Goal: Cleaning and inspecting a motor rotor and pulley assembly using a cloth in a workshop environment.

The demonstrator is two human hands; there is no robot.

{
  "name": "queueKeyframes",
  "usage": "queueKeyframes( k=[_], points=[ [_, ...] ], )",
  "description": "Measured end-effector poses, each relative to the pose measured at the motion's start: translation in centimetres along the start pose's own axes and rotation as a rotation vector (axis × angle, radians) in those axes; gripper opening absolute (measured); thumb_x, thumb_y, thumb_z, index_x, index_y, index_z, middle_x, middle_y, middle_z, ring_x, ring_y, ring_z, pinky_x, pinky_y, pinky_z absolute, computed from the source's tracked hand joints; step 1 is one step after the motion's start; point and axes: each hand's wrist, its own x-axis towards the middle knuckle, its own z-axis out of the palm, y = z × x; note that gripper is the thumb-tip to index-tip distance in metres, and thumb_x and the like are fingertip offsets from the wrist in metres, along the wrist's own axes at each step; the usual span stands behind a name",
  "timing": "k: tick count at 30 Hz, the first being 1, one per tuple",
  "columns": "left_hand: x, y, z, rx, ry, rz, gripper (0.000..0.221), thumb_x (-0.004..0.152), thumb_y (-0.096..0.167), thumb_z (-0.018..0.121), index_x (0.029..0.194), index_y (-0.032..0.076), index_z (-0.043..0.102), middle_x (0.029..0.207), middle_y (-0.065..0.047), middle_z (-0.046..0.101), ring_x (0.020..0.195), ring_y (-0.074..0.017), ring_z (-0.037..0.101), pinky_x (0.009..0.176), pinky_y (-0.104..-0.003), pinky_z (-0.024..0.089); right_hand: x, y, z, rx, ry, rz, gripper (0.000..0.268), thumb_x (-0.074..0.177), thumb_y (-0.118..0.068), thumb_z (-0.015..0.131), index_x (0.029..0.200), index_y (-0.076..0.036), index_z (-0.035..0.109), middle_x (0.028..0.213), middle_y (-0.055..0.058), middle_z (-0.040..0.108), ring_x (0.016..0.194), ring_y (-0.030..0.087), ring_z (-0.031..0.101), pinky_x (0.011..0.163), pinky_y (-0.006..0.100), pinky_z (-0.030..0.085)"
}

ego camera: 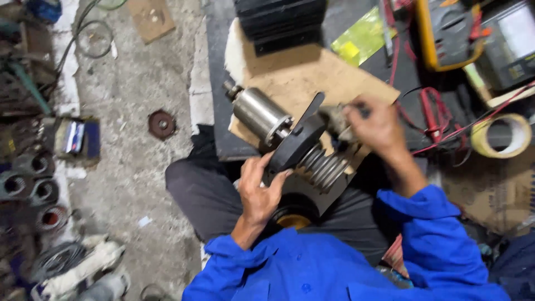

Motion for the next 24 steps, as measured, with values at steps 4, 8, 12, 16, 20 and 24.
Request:
queueKeyframes(
  k=[4, 8, 12, 16, 20, 24],
  points=[
    [0.3, -0.1, 0.8, -0.054, 0.004, 0.034, 0.046, 0.078, 0.019, 0.09, 0.118, 0.006, 0.072, 0.084, -0.008, 0.06, 0.077, -0.032, 0.065, 0.081, -0.042, 0.052, -0.7, -3.8, -1.1, 0.167, 0.093, -0.212, 0.018, 0.094, -0.022, 0.073, 0.107, -0.009, 0.076, 0.1, 0.018, 0.075, 0.1, 0.034, 0.071, 0.091, 0.045, 0.053],
    [-0.1, -0.4, 0.6, -0.017, 0.007, 0.037, 0.046, 0.078, 0.022, 0.091, 0.118, 0.006, 0.072, 0.085, -0.008, 0.06, 0.078, -0.0323, 0.065, 0.08, -0.041, 0.052, -0.6, -2.9, 2.1, 0.257, 0.057, -0.171, 0.011, 0.098, -0.02, 0.069, 0.102, -0.01, 0.073, 0.085, 0.011, 0.069, 0.08, 0.02, 0.063, 0.077, 0.04, 0.051],
    [0.0, 0.0, 0.4, -0.04, 0.015, 0.029, 0.047, 0.076, 0.021, 0.091, 0.117, 0.006, 0.073, 0.084, -0.007, 0.06, 0.077, -0.0321, 0.065, 0.079, -0.042, 0.053, -0.2, -1.1, 2.0, 0.197, 0.016, -0.106, 0.01, 0.097, -0.018, 0.066, 0.094, -0.011, 0.072, 0.074, 0.012, 0.066, 0.07, 0.022, 0.061, 0.068, 0.04, 0.05],
    [0.2, -0.2, 0.6, -0.047, 0.004, 0.019, 0.046, 0.078, 0.017, 0.09, 0.118, 0.005, 0.072, 0.085, -0.01, 0.061, 0.079, -0.0343, 0.065, 0.078, -0.043, 0.052, -0.5, -0.6, 0.1, 0.041, -0.045, -0.189, 0.018, 0.092, -0.016, 0.066, 0.099, 0.0, 0.072, 0.095, 0.029, 0.072, 0.096, 0.049, 0.069, 0.086, 0.057, 0.052],
    [-0.1, -0.3, 0.5, -0.037, 0.003, 0.035, 0.046, 0.079, 0.019, 0.089, 0.118, 0.005, 0.072, 0.085, -0.01, 0.06, 0.081, -0.0359, 0.065, 0.079, -0.044, 0.053, 0.5, 1.8, -2.8, 0.001, 0.271, -0.243, 0.016, 0.102, -0.021, 0.075, 0.112, -0.007, 0.076, 0.102, 0.017, 0.071, 0.101, 0.037, 0.07, 0.09, 0.046, 0.054],
    [-0.4, -0.2, 0.3, -0.022, 0.004, 0.041, 0.046, 0.079, 0.02, 0.09, 0.118, 0.004, 0.071, 0.088, -0.009, 0.061, 0.085, -0.0355, 0.066, 0.082, -0.044, 0.053, 3.3, 1.9, -4.3, -0.028, 0.3, -0.35, 0.019, 0.108, -0.016, 0.07, 0.123, -0.005, 0.075, 0.107, 0.021, 0.069, 0.104, 0.041, 0.069, 0.09, 0.049, 0.054]
  ],
)
